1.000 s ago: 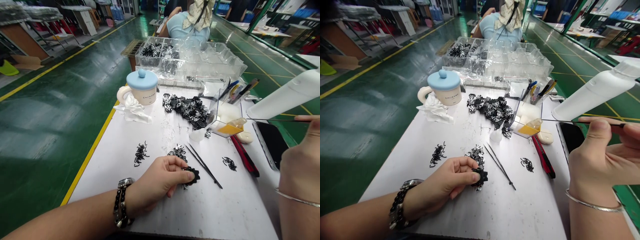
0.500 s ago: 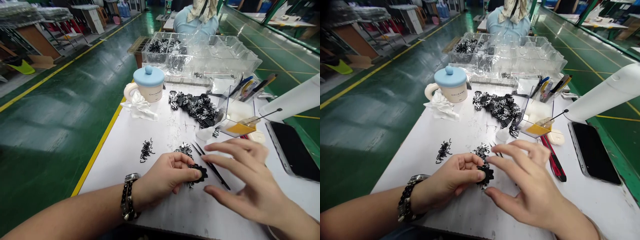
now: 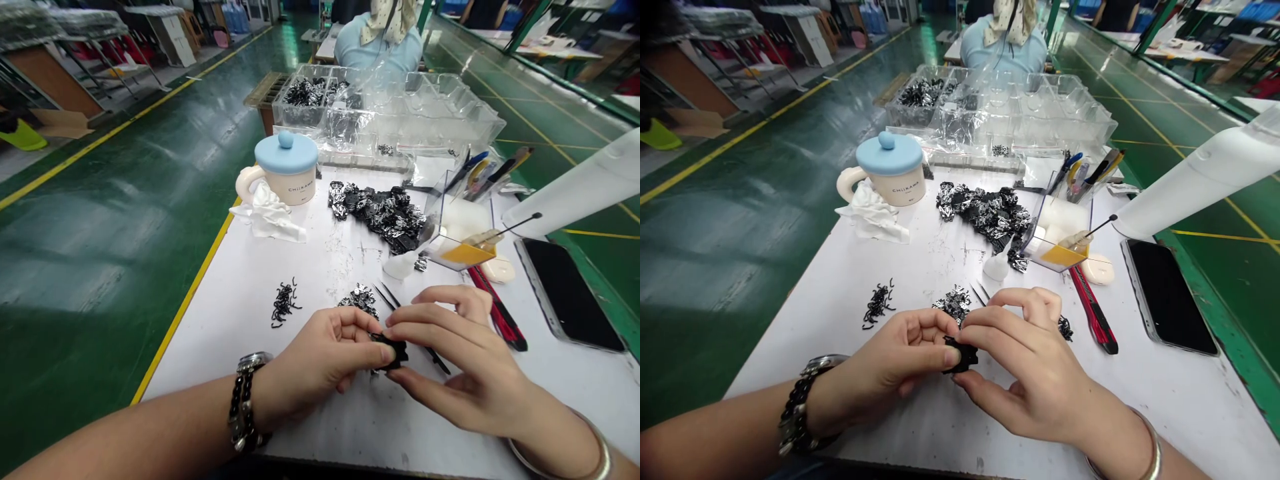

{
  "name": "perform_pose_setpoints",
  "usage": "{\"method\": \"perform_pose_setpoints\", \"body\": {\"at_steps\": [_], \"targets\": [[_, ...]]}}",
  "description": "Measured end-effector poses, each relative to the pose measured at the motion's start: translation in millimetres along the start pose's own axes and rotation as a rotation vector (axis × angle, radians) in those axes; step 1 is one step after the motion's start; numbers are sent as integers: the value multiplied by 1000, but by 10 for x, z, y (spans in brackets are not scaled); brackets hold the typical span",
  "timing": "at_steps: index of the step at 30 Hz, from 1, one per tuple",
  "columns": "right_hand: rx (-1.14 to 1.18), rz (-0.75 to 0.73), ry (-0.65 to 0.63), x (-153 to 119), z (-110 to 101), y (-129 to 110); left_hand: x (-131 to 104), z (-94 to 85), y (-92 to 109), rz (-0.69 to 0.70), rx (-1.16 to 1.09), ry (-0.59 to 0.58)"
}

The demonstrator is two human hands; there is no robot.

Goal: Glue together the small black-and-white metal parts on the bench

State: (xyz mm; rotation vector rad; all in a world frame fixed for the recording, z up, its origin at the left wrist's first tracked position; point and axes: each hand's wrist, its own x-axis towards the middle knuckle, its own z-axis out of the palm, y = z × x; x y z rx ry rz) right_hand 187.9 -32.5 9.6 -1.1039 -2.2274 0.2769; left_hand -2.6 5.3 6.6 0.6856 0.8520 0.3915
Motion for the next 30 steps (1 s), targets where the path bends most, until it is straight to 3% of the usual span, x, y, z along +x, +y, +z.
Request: {"method": "perform_pose_setpoints", "body": {"at_steps": [30], "targets": [[-86,-48,-16,-21,1,60,-9,-38,21,-31,7,-2]]}}
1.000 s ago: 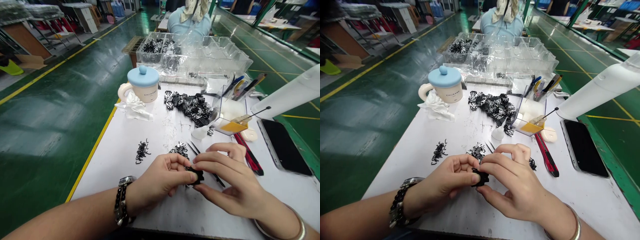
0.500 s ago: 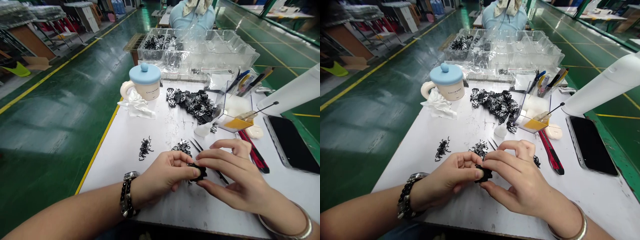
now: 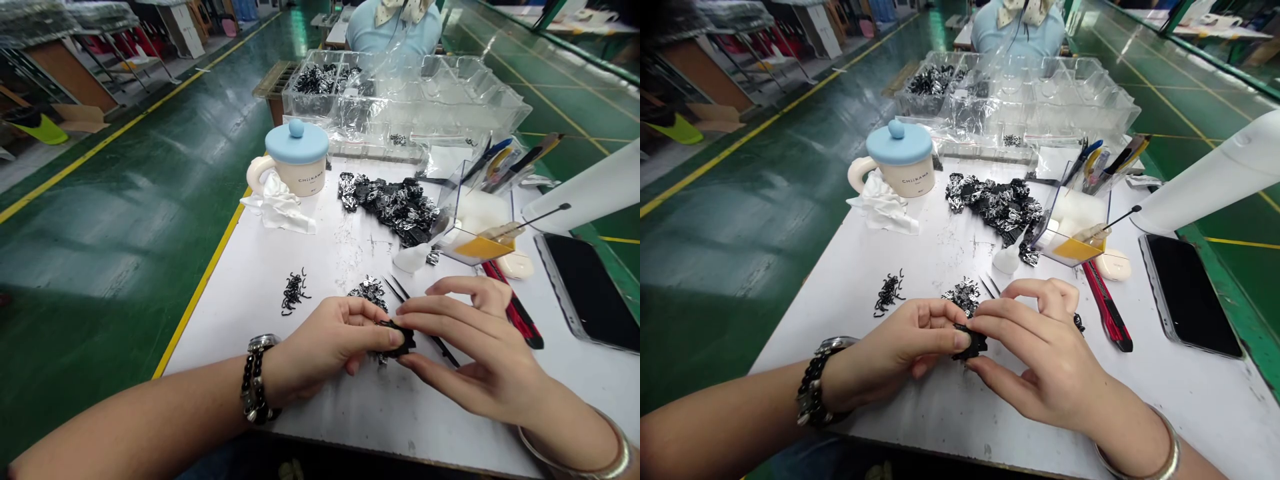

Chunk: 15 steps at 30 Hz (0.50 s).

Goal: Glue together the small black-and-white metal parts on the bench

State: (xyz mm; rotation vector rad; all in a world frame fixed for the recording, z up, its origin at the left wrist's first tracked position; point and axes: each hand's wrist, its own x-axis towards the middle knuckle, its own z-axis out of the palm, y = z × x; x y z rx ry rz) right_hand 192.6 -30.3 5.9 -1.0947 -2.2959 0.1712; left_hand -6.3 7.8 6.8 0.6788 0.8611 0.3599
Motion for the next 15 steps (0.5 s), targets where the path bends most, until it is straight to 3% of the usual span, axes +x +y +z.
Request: {"method": "perform_pose_setpoints", "body": {"at_steps": [15], "targets": [[-11,8,18,-20,-11,-10,20,-19,-11,27,125,-2]]}}
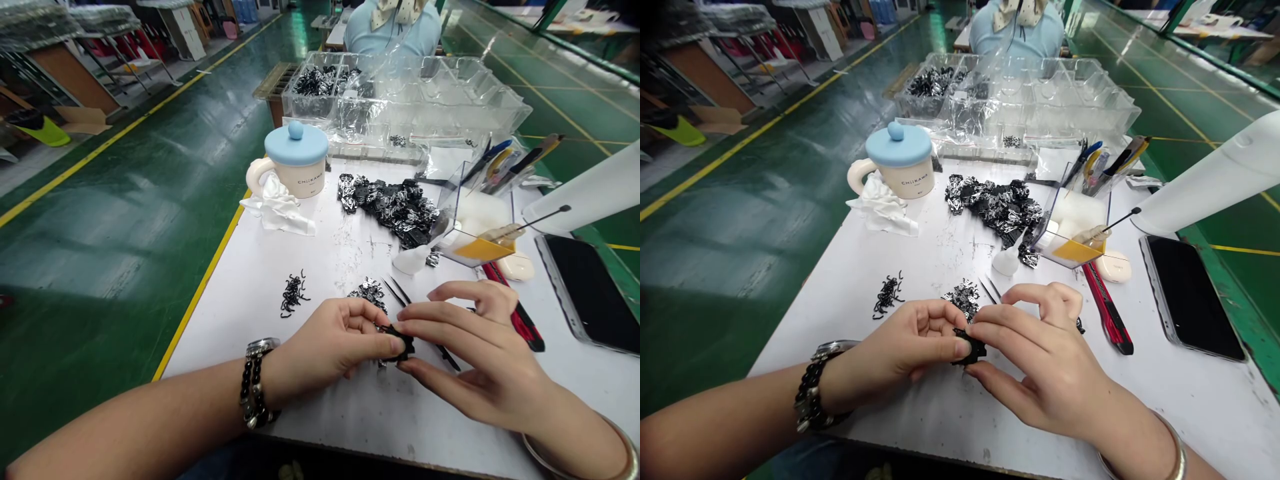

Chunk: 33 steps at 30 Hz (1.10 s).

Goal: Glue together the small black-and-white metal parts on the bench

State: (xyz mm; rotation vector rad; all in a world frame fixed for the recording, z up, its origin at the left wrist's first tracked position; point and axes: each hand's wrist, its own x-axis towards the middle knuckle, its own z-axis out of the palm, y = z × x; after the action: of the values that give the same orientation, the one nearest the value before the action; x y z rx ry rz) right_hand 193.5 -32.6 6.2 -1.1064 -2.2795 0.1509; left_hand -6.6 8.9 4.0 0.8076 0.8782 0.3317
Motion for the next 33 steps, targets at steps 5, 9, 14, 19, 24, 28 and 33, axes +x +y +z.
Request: {"method": "perform_pose_setpoints", "body": {"at_steps": [5,9,14,19,24,28,33], "targets": [[-2,-18,-3,-4,-5,-1,5,-2,-8,26,23,-6],[-17,-18,16,0,-2,-2,20,-10,-20,34,17,-15],[-10,-3,4,-4,-14,-12,23,2,-16,47,21,0],[-17,3,-4,-4,-23,-23,19,11,-27,54,1,-12],[-19,-8,-2,7,-23,-26,26,-3,-34,70,-10,-42],[-46,-38,20,11,-28,-21,28,-10,-34,81,-5,-47],[-61,-33,46,11,-27,-15,19,-7,-38,107,26,-57]]}}
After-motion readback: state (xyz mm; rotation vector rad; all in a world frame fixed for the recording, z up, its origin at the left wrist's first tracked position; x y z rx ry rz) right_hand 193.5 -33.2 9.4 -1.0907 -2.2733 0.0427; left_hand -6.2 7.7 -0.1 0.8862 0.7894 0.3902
